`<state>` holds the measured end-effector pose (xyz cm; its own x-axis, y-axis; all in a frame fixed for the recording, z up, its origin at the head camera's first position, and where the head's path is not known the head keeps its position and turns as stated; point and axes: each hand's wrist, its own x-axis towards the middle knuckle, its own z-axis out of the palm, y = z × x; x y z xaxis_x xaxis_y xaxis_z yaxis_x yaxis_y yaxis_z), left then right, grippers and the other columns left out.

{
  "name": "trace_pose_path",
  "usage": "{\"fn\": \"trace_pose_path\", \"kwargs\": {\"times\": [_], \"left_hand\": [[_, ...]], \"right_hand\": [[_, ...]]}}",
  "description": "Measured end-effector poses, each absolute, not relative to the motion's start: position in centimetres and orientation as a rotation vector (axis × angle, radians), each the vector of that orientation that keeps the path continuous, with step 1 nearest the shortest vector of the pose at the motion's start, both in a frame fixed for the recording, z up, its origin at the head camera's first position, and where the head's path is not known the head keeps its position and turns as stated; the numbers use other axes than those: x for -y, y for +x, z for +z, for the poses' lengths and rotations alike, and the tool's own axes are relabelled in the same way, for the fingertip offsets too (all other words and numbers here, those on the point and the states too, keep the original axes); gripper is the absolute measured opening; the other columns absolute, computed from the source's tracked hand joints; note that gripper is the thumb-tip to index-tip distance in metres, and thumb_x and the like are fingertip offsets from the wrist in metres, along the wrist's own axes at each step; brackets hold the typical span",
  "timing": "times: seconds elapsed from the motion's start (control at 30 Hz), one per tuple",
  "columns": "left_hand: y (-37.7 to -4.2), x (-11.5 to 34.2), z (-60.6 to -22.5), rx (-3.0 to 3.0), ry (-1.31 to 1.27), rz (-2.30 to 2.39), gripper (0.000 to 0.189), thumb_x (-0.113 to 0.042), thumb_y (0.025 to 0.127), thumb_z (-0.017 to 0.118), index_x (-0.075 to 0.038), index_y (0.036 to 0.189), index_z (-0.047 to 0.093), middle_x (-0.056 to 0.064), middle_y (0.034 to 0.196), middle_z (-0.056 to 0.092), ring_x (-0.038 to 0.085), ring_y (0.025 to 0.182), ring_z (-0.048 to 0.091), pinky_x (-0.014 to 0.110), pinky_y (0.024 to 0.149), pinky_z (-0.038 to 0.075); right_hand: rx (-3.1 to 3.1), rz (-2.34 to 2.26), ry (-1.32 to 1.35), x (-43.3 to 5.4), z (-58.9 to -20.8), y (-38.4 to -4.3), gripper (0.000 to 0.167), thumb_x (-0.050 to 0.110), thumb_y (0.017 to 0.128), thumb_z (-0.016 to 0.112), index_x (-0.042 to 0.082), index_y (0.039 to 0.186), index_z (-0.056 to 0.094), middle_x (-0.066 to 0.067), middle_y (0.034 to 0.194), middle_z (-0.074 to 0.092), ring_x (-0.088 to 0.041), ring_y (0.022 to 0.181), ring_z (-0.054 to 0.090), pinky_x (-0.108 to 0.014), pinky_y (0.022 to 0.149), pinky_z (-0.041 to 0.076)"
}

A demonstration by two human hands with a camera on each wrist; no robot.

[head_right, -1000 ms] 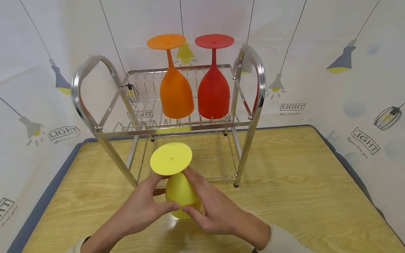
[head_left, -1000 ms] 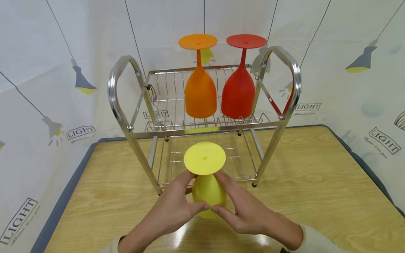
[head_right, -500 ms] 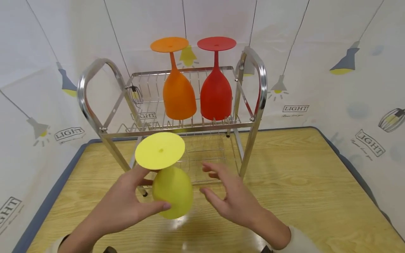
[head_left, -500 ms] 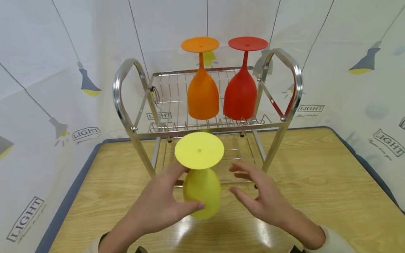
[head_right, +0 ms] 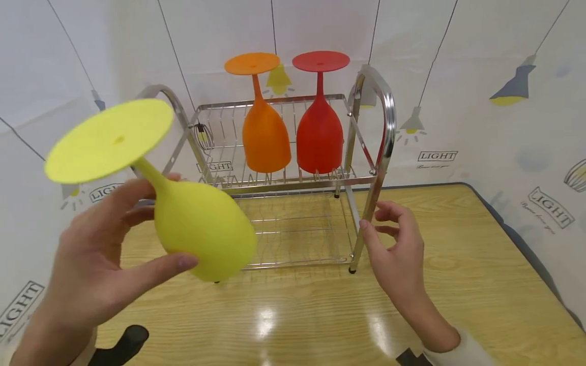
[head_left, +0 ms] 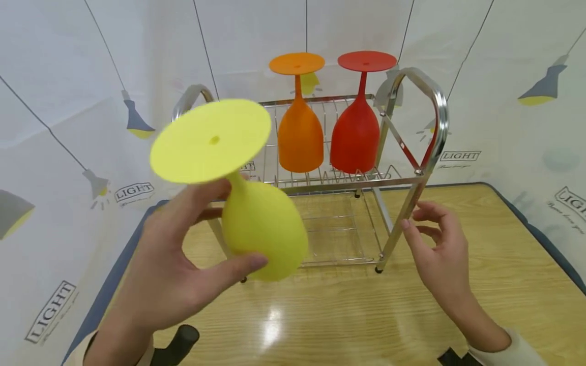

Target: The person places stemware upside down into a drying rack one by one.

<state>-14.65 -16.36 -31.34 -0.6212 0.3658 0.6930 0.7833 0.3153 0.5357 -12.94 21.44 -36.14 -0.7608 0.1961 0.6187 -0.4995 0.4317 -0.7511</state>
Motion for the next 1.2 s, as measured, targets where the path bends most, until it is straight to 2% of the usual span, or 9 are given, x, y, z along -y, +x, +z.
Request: {"fn": "trace_pose_path", "kwargs": {"times": [0.13,0.2,0.3,0.43,0.57,0.7,0.8,0.93,1.2], "left_hand": [[-10.3,13.1,-23.0,2.052,-0.970,-1.194,0.083,-0.009,0.056,0.094,-0.001,0.130,0.056,0.014,0.126,0.061,0.031,0.111,0.058,0.033,0.090,0.057],[-9.6,12.1,-21.0,2.012,-0.955,-1.162,0.074,-0.003,0.059,0.090,0.002,0.126,0.058,0.016,0.122,0.063,0.031,0.109,0.060,0.030,0.089,0.057],[-9.6,11.3,-19.5,2.014,-0.877,-1.066,0.067,0.001,0.063,0.086,0.003,0.124,0.059,0.012,0.121,0.064,0.028,0.108,0.061,0.030,0.089,0.057],[-11.2,10.7,-19.1,2.060,-0.708,-0.919,0.067,-0.004,0.067,0.087,0.001,0.127,0.057,0.006,0.125,0.063,0.019,0.110,0.060,0.030,0.089,0.058],[-13.4,10.2,-19.0,2.127,-0.535,-0.845,0.068,-0.012,0.071,0.087,-0.002,0.131,0.055,0.009,0.125,0.062,0.017,0.109,0.058,0.033,0.089,0.058],[-15.6,9.8,-19.1,2.222,-0.404,-0.785,0.066,-0.016,0.075,0.085,-0.004,0.131,0.053,0.009,0.126,0.062,0.024,0.109,0.059,0.039,0.089,0.058],[-16.6,9.4,-19.2,2.304,-0.331,-0.735,0.066,-0.018,0.077,0.083,-0.003,0.133,0.051,0.012,0.128,0.060,0.031,0.112,0.059,0.045,0.094,0.054],[-17.7,8.5,-19.3,2.428,-0.286,-0.678,0.069,-0.018,0.080,0.081,0.001,0.137,0.046,0.018,0.129,0.059,0.034,0.116,0.057,0.046,0.101,0.050],[-19.9,7.7,-19.8,2.590,-0.240,-0.611,0.071,-0.018,0.083,0.078,0.006,0.139,0.041,0.024,0.127,0.055,0.036,0.111,0.057,0.045,0.093,0.056]], "right_hand": [[2.044,1.428,0.179,-21.9,-36.4,-13.9,0.037,-0.006,0.089,0.063,-0.007,0.124,0.051,0.007,0.106,0.054,-0.012,0.101,0.054,-0.010,0.081,0.049],[2.053,1.439,0.172,-22.1,-36.7,-14.3,0.035,-0.005,0.091,0.062,-0.005,0.124,0.052,0.007,0.106,0.055,-0.010,0.100,0.055,-0.011,0.081,0.049],[2.054,1.459,0.176,-22.0,-37.2,-14.7,0.030,-0.003,0.093,0.060,-0.005,0.122,0.055,0.009,0.104,0.058,-0.007,0.098,0.058,-0.011,0.080,0.049],[2.038,1.478,0.196,-21.7,-37.5,-15.0,0.026,-0.002,0.094,0.058,-0.009,0.119,0.056,0.007,0.101,0.061,-0.004,0.094,0.061,-0.011,0.079,0.052],[2.042,1.463,0.195,-21.6,-37.4,-15.0,0.025,-0.002,0.095,0.058,-0.010,0.118,0.056,0.006,0.099,0.062,-0.003,0.092,0.062,-0.011,0.077,0.054],[2.070,1.435,0.167,-21.6,-37.3,-15.0,0.024,0.000,0.094,0.059,-0.008,0.117,0.057,0.009,0.096,0.061,-0.001,0.090,0.062,-0.010,0.076,0.054],[2.088,1.430,0.148,-21.6,-37.3,-15.0,0.023,-0.001,0.094,0.059,-0.008,0.116,0.058,0.013,0.095,0.061,0.000,0.090,0.062,-0.009,0.075,0.054],[2.108,1.426,0.140,-21.6,-37.2,-15.0,0.023,-0.001,0.094,0.059,-0.007,0.117,0.058,0.013,0.095,0.060,0.002,0.093,0.062,-0.009,0.077,0.054],[2.123,1.413,0.150,-21.7,-37.2,-14.8,0.026,0.000,0.094,0.059,-0.006,0.119,0.058,0.012,0.097,0.060,0.001,0.098,0.062,-0.009,0.079,0.053]]}}
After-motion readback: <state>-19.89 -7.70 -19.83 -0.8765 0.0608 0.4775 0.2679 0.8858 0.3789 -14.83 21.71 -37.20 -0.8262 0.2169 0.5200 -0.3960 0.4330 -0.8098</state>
